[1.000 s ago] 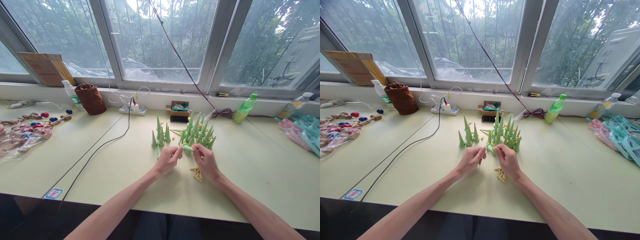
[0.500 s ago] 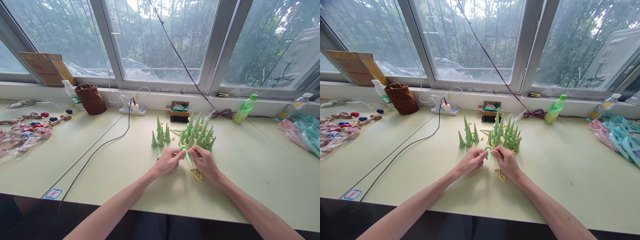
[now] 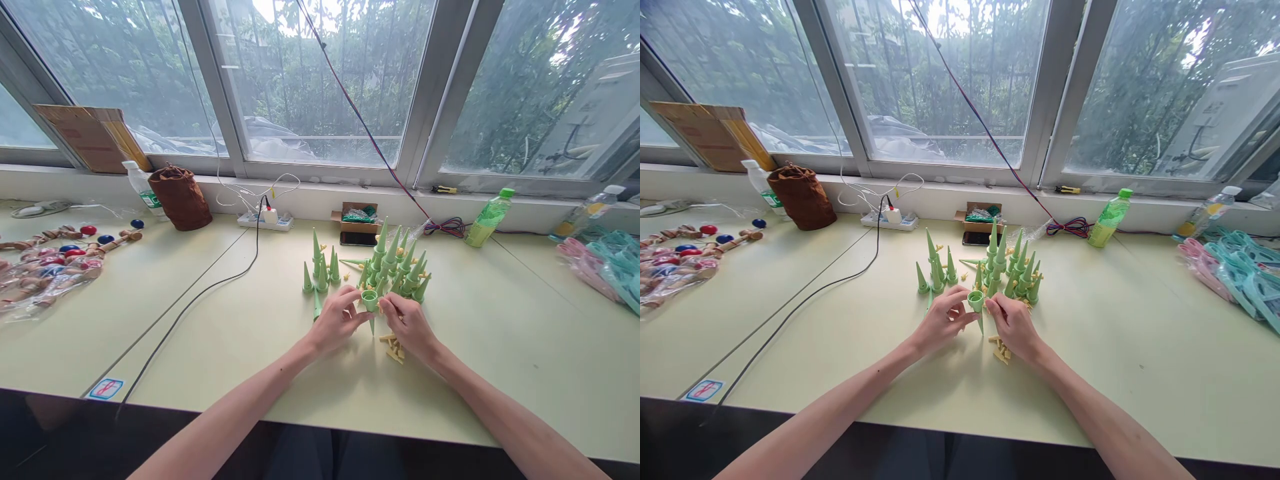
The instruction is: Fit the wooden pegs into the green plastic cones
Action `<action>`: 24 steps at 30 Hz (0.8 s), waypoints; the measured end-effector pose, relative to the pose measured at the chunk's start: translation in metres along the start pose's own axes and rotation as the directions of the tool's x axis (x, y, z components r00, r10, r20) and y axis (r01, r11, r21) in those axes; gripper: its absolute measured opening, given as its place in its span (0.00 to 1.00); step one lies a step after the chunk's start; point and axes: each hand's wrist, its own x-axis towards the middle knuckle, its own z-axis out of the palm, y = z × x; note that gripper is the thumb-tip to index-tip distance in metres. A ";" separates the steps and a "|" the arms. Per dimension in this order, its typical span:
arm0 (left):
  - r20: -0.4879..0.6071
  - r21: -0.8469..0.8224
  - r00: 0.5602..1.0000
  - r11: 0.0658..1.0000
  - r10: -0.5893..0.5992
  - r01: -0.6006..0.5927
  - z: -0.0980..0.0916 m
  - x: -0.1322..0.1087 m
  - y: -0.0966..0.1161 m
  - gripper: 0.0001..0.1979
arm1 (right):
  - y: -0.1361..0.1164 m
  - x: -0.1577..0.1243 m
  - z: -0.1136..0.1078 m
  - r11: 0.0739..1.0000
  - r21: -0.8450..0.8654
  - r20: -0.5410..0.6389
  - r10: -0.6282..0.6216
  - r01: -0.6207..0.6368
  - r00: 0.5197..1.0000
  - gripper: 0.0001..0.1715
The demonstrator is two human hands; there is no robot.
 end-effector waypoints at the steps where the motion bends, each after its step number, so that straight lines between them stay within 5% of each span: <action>1: -0.010 0.006 1.000 1.000 0.014 -0.014 0.000 0.000 -0.001 0.14 | 0.000 0.000 0.000 1.000 0.000 0.001 -0.002 0.002 1.000 0.22; 6: -0.038 0.025 0.999 0.999 0.027 -0.026 0.002 0.000 -0.002 0.14 | -0.001 -0.001 0.000 1.000 0.013 -0.011 -0.003 0.004 1.000 0.22; 13: -0.067 -0.145 0.988 0.981 -0.140 0.129 0.002 0.000 0.009 0.17 | -0.004 -0.001 0.001 0.999 0.038 -0.039 0.002 -0.001 0.999 0.19; 18: 0.024 -0.361 0.969 0.901 -0.247 0.238 0.000 0.003 0.010 0.23 | -0.007 -0.001 0.000 0.998 0.060 -0.074 0.025 -0.020 0.997 0.18; 24: 0.235 -0.482 0.894 0.753 -0.382 0.449 -0.002 0.006 0.007 0.36 | -0.008 0.000 0.000 1.000 0.026 -0.022 -0.008 0.009 1.000 0.18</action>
